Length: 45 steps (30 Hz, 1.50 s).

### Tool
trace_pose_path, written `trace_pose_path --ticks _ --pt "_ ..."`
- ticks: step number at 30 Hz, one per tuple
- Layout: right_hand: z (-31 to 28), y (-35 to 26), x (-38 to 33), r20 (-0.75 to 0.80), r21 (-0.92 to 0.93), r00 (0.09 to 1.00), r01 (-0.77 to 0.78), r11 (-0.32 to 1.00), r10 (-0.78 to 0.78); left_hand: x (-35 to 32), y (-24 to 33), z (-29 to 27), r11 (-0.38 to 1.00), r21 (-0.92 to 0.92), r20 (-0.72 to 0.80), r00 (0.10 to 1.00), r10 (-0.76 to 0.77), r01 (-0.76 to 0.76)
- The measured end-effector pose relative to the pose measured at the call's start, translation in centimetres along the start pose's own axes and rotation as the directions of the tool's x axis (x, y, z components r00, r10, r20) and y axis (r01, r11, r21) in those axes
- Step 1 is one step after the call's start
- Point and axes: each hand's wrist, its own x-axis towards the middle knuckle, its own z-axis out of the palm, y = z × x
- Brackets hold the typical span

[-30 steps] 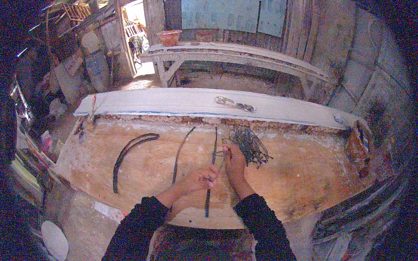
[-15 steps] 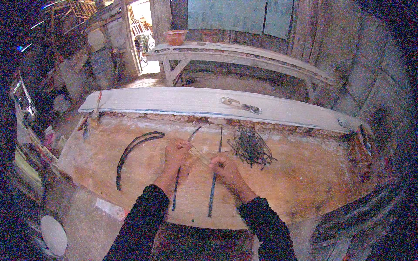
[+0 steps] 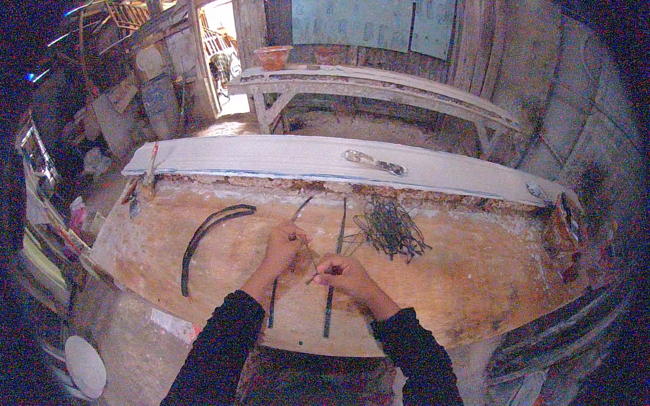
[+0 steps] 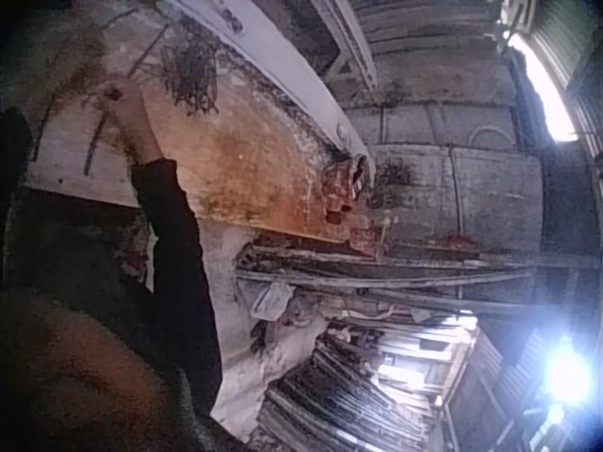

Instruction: The person ties black cords into loops by hand on a wooden workbench. They repeatedly pick up cords, form loops, and secure them with knots, placing the finished loops on the table.

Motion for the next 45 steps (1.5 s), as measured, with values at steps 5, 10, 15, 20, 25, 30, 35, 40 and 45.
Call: trace_pose_path --ticks 5,10,15,20,25,30,35,40,45 --pt "-0.1 1.3 0.8 -0.361 0.086 0.931 -0.017 0.996 0.047 0.0 0.2 0.3 0.998 -0.017 0.117 0.991 0.06 -0.058" --pt "-1.6 1.2 1.9 -0.62 -0.282 0.767 -0.021 0.959 -0.166 -1.3 -0.4 1.9 0.924 -0.38 0.281 0.957 0.071 0.043" --pt "-5.3 3.9 2.3 -0.655 -0.495 0.662 -0.011 0.869 -0.365 -3.2 1.0 3.7 0.893 -0.45 0.475 0.855 0.21 0.031" --pt "-5.4 3.9 2.7 -0.663 -0.447 0.644 0.067 0.892 -0.381 -4.5 3.7 3.3 0.888 -0.456 0.587 0.77 0.251 0.058" --pt "-4.1 2.8 2.4 -0.612 -0.54 0.651 0.07 0.839 -0.448 -4.9 5.2 2.7 0.834 -0.471 0.666 0.735 0.124 0.286" --pt "-3.7 2.6 2.5 -0.662 -0.461 0.656 0.025 0.887 -0.363 -4.0 5.0 1.5 0.795 -0.378 0.754 0.656 -0.032 0.474" --pt "-4.6 3.6 2.5 -0.634 -0.628 0.615 -0.057 0.776 -0.468 -1.6 2.5 0.0 0.721 -0.538 0.501 0.854 -0.142 0.436" --pt "-4.2 2.8 2.1 -0.6 -0.571 0.704 -0.042 0.82 -0.381 0.6 1.5 -1.5 0.725 -0.511 0.256 0.886 -0.386 0.463" --pt "-2.4 2.4 2.0 -0.553 -0.433 0.791 -0.003 0.902 -0.262 0.9 1.8 -2.4 0.698 -0.566 0.213 0.896 -0.39 0.439"
